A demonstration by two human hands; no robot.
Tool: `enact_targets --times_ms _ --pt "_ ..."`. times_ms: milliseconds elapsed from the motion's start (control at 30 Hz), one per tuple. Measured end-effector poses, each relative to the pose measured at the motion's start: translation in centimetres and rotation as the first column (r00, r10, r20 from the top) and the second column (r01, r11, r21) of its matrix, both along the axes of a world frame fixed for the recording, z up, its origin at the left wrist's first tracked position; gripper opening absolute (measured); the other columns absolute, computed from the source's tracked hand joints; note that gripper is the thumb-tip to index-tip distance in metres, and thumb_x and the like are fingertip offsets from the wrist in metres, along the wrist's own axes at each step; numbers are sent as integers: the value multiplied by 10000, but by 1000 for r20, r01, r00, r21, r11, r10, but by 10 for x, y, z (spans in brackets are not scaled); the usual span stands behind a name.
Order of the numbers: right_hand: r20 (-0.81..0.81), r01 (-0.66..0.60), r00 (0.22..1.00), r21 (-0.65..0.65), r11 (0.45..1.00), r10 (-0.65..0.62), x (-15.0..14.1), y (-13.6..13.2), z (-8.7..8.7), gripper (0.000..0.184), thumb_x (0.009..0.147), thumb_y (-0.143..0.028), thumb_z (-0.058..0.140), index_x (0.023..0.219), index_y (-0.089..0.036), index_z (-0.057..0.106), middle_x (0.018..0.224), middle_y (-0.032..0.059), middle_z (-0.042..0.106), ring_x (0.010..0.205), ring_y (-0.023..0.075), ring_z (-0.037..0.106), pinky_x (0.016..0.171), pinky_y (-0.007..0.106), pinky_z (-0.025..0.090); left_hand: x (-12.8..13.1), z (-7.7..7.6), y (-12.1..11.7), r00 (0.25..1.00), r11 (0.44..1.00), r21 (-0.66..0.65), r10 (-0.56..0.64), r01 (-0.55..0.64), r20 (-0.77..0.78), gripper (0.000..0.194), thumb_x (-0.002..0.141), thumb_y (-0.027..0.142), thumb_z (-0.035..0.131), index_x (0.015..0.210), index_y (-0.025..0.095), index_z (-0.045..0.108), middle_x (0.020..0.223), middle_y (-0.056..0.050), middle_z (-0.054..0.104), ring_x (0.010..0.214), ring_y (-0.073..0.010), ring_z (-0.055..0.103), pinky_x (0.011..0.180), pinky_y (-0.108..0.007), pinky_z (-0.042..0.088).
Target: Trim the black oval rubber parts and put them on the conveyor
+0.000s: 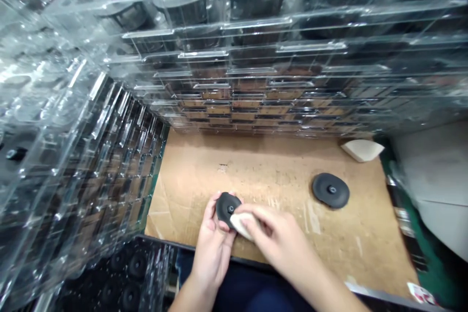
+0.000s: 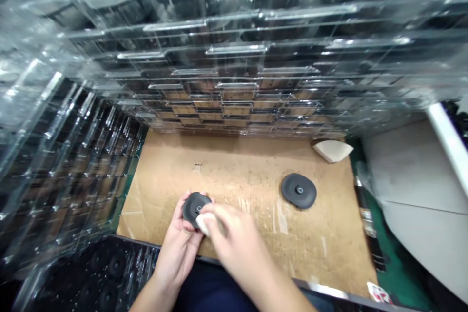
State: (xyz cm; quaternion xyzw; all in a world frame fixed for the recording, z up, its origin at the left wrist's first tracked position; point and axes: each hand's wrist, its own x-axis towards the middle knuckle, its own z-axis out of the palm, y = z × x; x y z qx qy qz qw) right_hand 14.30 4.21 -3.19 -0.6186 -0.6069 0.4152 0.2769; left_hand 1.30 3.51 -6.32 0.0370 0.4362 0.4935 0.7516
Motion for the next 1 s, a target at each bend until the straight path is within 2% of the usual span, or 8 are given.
enact_targets --times_ms 100,267,367,467,600,700,900,1000 --pt "34 33 999 23 999 -33 1 -3 -1 239 860 -230 422 907 -188 652 857 50 697 741 181 646 671 279 502 0 -1 0 1000 1000 3 12 -12 -16 448 658 194 719 1071 247 553 1141 -81 628 1106 -215 550 909 -278 450" --pt "-13 11 1000 7 1000 -11 3 0 -2 210 844 -208 453 850 -221 662 761 -10 702 627 129 639 592 215 504 0 -3 -1 1000 1000 6 -4 4 -24 463 654 201 723 1079 251 547 1157 -86 619 1112 -217 544 907 -288 452" --pt "19 48 999 38 998 -49 1 -2 -1 229 843 -212 436 889 -177 658 847 51 702 739 174 648 671 274 509 1 -2 -1 999 1000 7 11 -11 -37 472 640 222 735 1073 251 551 1143 -74 624 1114 -208 541 911 -273 446" --pt "-21 11 1000 45 999 -10 1 -3 0 228 842 -212 440 896 -201 661 840 25 700 731 156 647 667 249 508 1 1 -1 1000 1000 -9 -10 10 -25 464 651 209 726 1078 259 549 1126 -74 633 1070 -220 573 908 -306 453" --pt "-8 61 998 6 998 -61 12 14 -5 201 840 -216 475 808 -212 673 766 -5 705 649 139 640 598 220 497 2 2 0 999 1000 9 2 -1 -52 474 638 223 737 1075 260 556 1130 -64 633 1074 -181 563 884 -247 456" --pt "10 116 993 49 992 -117 12 23 -6 226 873 -258 443 898 -184 656 864 35 698 743 160 637 688 260 492 2 0 -1 998 1000 10 9 -9 -61 460 648 227 728 1074 273 562 1119 -42 635 1060 -164 565 882 -236 456" --pt "-15 -88 996 74 993 89 1 19 1 192 825 -165 480 883 -201 660 866 17 699 768 165 642 708 273 484 0 -2 -2 998 1000 -1 -13 13 -62 453 652 192 721 1078 263 582 1118 -54 628 1033 -184 577 847 -244 478" --pt "-10 -78 997 77 994 79 -2 22 -2 195 838 -172 469 884 -192 657 879 32 694 802 174 635 750 292 476 -1 -2 -2 997 1000 8 -17 18 -69 484 652 235 723 1108 272 565 1154 -54 607 1063 -189 557 865 -246 465"
